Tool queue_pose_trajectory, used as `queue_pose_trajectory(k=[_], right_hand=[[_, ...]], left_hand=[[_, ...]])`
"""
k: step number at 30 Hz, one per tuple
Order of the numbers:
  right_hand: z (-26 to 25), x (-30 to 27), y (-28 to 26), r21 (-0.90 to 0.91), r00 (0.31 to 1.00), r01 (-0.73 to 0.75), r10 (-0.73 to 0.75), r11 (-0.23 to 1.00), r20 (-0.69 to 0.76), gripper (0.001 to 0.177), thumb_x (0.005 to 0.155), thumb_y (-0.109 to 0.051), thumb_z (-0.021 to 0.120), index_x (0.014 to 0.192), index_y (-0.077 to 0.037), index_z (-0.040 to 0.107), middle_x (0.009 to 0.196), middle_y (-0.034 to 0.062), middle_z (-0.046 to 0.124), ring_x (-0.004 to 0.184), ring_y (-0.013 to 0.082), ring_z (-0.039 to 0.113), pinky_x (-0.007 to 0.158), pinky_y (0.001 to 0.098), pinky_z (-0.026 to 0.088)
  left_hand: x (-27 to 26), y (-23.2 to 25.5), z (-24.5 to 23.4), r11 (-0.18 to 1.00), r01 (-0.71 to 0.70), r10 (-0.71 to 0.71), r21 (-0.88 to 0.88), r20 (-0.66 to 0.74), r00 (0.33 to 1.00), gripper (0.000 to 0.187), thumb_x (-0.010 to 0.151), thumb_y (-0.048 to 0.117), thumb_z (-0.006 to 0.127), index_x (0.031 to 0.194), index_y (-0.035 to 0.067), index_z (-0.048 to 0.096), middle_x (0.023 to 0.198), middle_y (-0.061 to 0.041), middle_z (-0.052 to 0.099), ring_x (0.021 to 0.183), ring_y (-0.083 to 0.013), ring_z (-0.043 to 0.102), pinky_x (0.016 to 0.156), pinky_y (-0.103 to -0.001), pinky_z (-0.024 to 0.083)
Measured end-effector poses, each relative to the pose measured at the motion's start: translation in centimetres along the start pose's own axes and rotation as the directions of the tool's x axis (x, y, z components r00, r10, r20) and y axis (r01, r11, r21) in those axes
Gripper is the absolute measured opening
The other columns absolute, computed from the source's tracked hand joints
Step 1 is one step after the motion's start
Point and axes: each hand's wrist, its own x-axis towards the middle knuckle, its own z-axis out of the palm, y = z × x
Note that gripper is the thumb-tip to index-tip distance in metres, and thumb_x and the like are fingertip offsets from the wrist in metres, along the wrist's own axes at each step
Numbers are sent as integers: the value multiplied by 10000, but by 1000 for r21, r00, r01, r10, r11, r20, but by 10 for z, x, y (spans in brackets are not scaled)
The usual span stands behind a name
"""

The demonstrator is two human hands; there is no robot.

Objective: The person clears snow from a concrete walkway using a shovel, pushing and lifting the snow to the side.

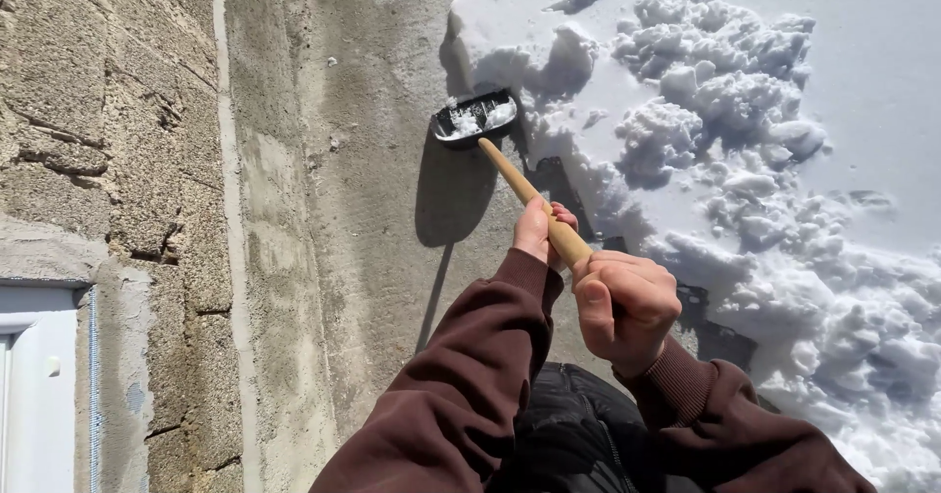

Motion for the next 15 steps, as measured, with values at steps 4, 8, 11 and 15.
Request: queue_pose_trajectory(k=[4, 8, 11, 15], right_hand=[[6, 9, 5, 8, 1000, 16, -15, 1000, -20, 493, 1072, -73, 538, 580, -91, 531, 456, 7, 395, 363, 169, 390, 393, 330, 447], [4, 1, 8, 3, 997, 65, -65, 998, -39, 502, 1084, -73, 538, 582, -92, 532, 469, 25, 391, 367, 188, 404, 393, 330, 434], [-3, -5, 13, 35, 997, 64, -62, 997, -53, 514, 1090, -85, 529, 576, -103, 532, 462, 5, 400, 369, 179, 410, 389, 332, 438], [-9, -10, 0, 72, 999, 31, -28, 997, -41, 535, 1116, -99, 503, 582, -108, 509, 464, 6, 396, 385, 173, 407, 401, 329, 435]], left_hand=[[4, 11, 13, 996, -46, 46, 78, 2, 999, 286, 1140, 362, 511, 1025, 102, 484, 789, 43, 483, 615, -40, 546, 520, -179, 571], [-11, 6, 12, 997, -57, 57, 58, -4, 998, 236, 1137, 315, 501, 1064, 96, 449, 802, 44, 466, 607, -44, 534, 518, -184, 549], [0, 2, 12, 996, -66, 67, 58, -9, 998, 230, 1132, 301, 522, 1115, 97, 419, 813, 33, 493, 603, -49, 553, 519, -198, 560], [12, -7, 2, 995, -79, 81, 55, -28, 996, 256, 1109, 281, 555, 1217, 106, 402, 852, 18, 541, 603, -67, 598, 525, -224, 597]])
